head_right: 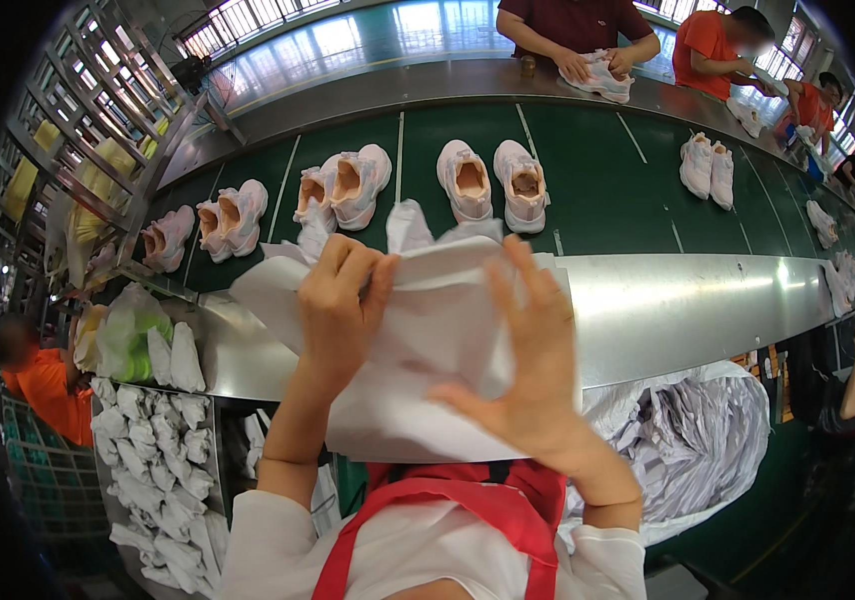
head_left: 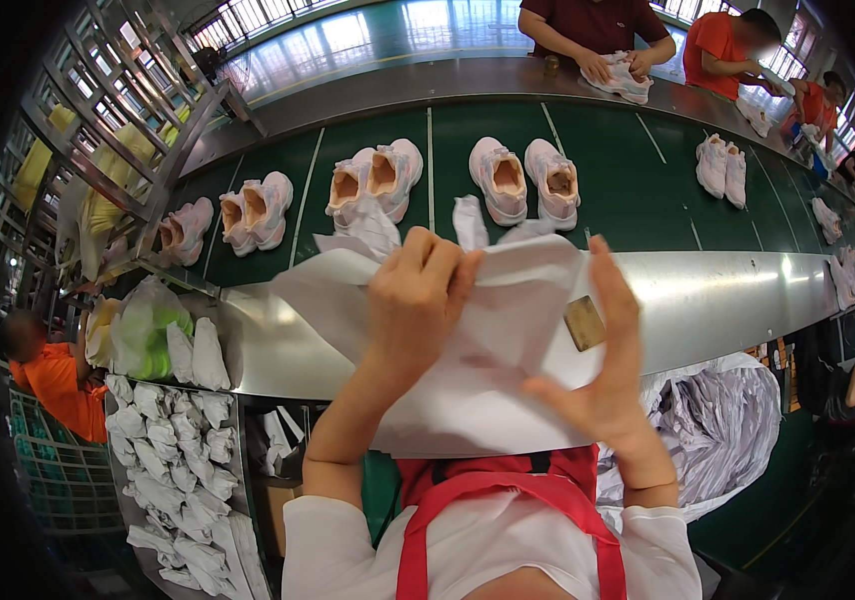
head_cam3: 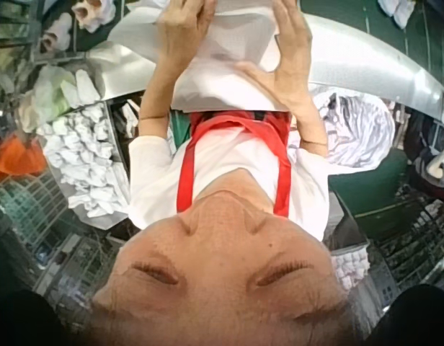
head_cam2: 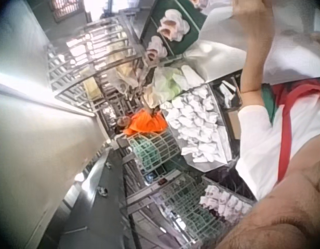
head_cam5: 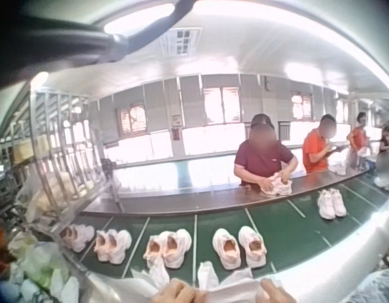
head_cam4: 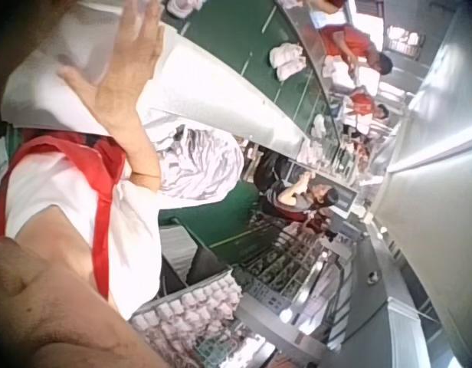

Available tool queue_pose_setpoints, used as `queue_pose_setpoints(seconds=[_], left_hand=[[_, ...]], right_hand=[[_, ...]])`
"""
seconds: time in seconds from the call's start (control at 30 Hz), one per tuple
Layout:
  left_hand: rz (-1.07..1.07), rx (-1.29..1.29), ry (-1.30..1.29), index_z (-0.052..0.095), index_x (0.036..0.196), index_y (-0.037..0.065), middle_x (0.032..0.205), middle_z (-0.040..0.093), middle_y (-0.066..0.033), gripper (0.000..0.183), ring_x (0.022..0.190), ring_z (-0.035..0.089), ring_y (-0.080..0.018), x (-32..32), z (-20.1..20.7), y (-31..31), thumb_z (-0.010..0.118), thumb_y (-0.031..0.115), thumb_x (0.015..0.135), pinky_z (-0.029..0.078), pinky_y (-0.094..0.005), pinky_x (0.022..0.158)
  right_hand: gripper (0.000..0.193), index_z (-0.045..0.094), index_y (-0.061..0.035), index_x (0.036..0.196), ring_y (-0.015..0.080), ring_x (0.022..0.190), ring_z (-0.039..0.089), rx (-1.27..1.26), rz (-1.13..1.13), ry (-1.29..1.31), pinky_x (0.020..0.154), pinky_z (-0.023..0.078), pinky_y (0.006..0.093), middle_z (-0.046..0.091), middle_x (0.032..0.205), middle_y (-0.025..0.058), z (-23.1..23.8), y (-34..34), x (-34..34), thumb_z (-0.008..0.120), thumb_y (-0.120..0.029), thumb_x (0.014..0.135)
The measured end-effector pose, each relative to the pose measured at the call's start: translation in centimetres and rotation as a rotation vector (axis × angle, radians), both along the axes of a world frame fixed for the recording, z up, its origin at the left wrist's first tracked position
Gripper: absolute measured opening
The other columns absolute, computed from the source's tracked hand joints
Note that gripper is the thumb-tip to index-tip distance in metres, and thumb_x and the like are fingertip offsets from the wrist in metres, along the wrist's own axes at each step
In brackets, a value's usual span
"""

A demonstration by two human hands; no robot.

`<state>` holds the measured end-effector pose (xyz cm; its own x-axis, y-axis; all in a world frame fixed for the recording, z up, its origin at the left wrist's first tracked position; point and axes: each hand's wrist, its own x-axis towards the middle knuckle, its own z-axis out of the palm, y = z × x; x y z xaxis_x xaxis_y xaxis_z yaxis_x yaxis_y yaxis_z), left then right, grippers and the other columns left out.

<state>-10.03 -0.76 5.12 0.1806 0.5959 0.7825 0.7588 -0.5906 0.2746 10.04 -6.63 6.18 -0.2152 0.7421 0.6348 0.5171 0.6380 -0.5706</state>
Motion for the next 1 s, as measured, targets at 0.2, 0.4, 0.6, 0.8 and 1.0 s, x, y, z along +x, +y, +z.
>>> queue_pose_setpoints(seconds=[0.2,0.4,0.6,0.8,1.0], left_hand=[[-0.586,-0.485,-0.887,0.049,0.116,0.003,0.079,0.049,0.0005,0.038,0.069,0.045,-0.0033,1.7,0.9,-2.2,0.064,0.019,0.085,0.039,-0.018,0.06],[-0.649,-0.822,-1.189,0.036,0.127,-0.001,0.114,0.05,-0.0103,0.062,0.094,0.054,-0.0109,2.2,-0.4,-0.9,0.068,0.029,0.082,0.042,-0.0238,0.081],[-0.401,-0.505,-0.523,0.033,0.133,0.0,0.135,0.04,-0.0176,0.085,0.128,0.033,-0.0298,1.9,-2.2,-3.3,0.08,0.028,0.067,0.031,-0.0435,0.101],[-0.399,-1.147,-0.556,0.051,0.12,0.003,0.115,0.058,-0.015,0.069,0.111,0.053,-0.029,0.8,-3.8,-3.3,0.081,0.023,0.062,0.042,-0.04,0.092],[-0.25,-0.707,-0.315,0.042,0.129,0.004,0.121,0.053,-0.0182,0.079,0.114,0.05,-0.0299,0.1,-6.8,-2.4,0.08,0.011,0.06,0.038,-0.0378,0.097]], right_hand=[[0.112,0.025,-0.0059,0.141,0.032,0.132,0.028,-0.313,0.245,0.166,0.107,0.022,0.0414,0.03,0.141,0.0165,-4.3,3.4,-2.7,0.084,-0.043,0.052],[0.091,0.042,-0.0044,0.131,0.0207,0.109,0.052,-0.806,0.462,0.406,0.095,0.038,0.0318,0.054,0.117,0.0105,-5.4,4.6,-3.4,0.086,-0.028,0.054],[0.052,0.055,-0.0015,0.109,0.0134,0.084,0.06,-0.521,0.158,0.493,0.076,0.047,0.0263,0.065,0.093,0.0052,-3.5,4.7,-2.8,0.079,-0.008,0.063],[0.048,0.057,-0.0017,0.106,0.0123,0.084,0.06,-0.547,0.107,0.518,0.075,0.048,0.0268,0.064,0.093,0.0057,-3.3,4.0,-3.0,0.079,-0.009,0.064],[0.043,0.057,-0.003,0.101,0.0145,0.082,0.059,-0.488,0.035,0.475,0.073,0.047,0.0277,0.062,0.09,0.0061,-2.7,3.8,-2.5,0.079,-0.01,0.064]])
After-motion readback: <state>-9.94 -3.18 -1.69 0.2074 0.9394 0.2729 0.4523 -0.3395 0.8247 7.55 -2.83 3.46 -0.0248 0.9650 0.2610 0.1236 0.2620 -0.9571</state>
